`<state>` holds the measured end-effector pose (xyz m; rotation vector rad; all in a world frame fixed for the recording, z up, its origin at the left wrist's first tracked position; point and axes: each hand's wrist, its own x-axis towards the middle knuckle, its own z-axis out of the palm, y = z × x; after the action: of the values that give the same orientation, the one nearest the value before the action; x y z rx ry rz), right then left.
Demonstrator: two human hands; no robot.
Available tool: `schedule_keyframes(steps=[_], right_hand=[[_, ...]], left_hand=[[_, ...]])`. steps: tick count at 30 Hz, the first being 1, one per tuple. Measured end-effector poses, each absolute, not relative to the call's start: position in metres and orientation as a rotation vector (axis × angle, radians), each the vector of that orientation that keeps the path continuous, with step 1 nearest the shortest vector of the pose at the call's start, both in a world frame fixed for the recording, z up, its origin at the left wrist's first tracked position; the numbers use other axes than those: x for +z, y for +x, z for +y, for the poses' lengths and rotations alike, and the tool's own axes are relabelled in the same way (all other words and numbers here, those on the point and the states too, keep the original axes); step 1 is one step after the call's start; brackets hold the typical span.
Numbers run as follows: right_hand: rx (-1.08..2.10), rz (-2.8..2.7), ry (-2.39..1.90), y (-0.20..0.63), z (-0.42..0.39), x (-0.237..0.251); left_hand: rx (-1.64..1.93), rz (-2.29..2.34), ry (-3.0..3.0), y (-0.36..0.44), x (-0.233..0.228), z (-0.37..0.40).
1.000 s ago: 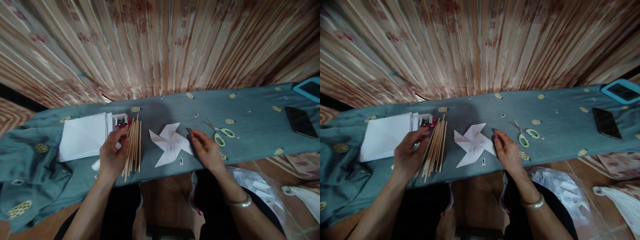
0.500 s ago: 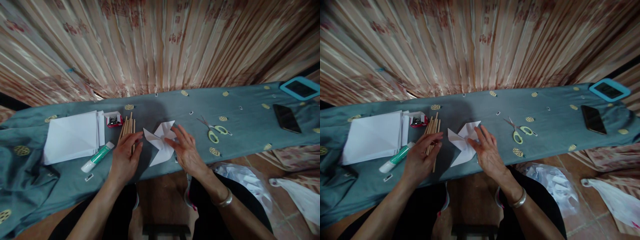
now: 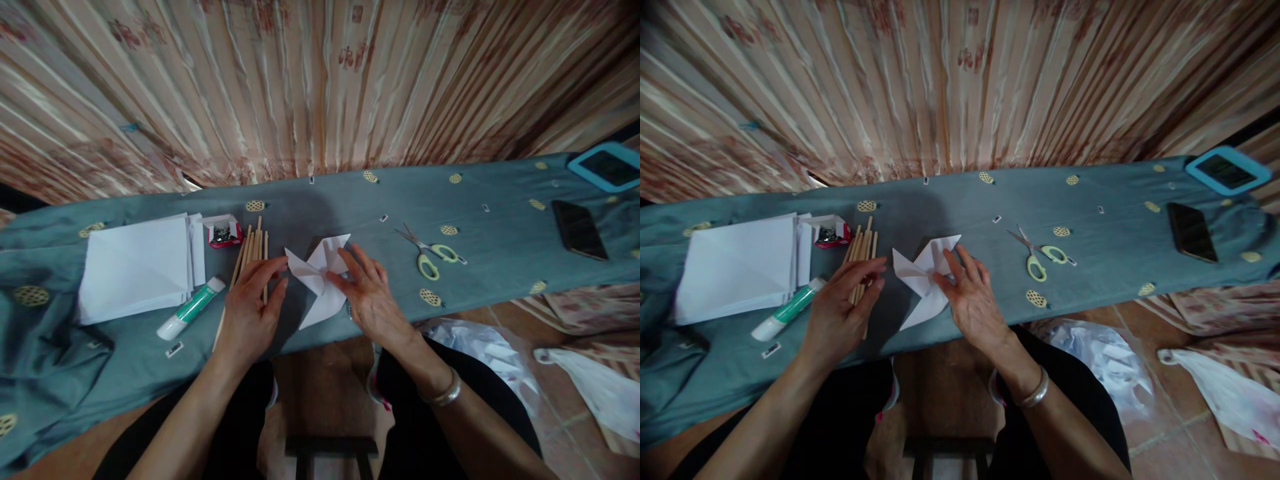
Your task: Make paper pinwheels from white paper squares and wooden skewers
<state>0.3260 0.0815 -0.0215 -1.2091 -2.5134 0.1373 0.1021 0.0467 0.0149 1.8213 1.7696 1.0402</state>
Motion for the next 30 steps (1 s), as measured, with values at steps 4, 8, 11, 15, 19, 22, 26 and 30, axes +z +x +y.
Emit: schedule_keyframes(steps=[4,8,11,15,19,22,26,30], right_hand=[[0.120,-2.507,-1.217,0.325,0.081,-0.023],[0.095,-2.526,-1.227,0.324,0.080,-0.023],[0.081,-2.544,-1.212,0.323,0.080,-0.022],[0.095,-2.536,-1.220,0.322,0.082,-0.022],[0.118,-2.527,-1.224,0.322,0.083,-0.025],[0.132,-2.520,-1.233,0.322,0.084,-0.026],[0.141,-2.521,-1.247,0.322,0.083,-0.027],[0.140,-2.538,-1.257,0.321,0.081,-0.027]], left_hand=[[1.045,1.764,1.810,0.104,0.016,0.046],[1.055,1.768,1.821,0.106,0.016,0.046],[1.049,1.772,1.824,0.108,0.015,0.047],[1.043,1.747,1.848,0.111,0.014,0.045],[1.047,1.717,1.874,0.115,0.015,0.042],[1.041,1.709,1.882,0.116,0.017,0.040],[1.037,1.697,1.896,0.117,0.020,0.038],[1.058,1.676,1.908,0.117,0.022,0.036]])
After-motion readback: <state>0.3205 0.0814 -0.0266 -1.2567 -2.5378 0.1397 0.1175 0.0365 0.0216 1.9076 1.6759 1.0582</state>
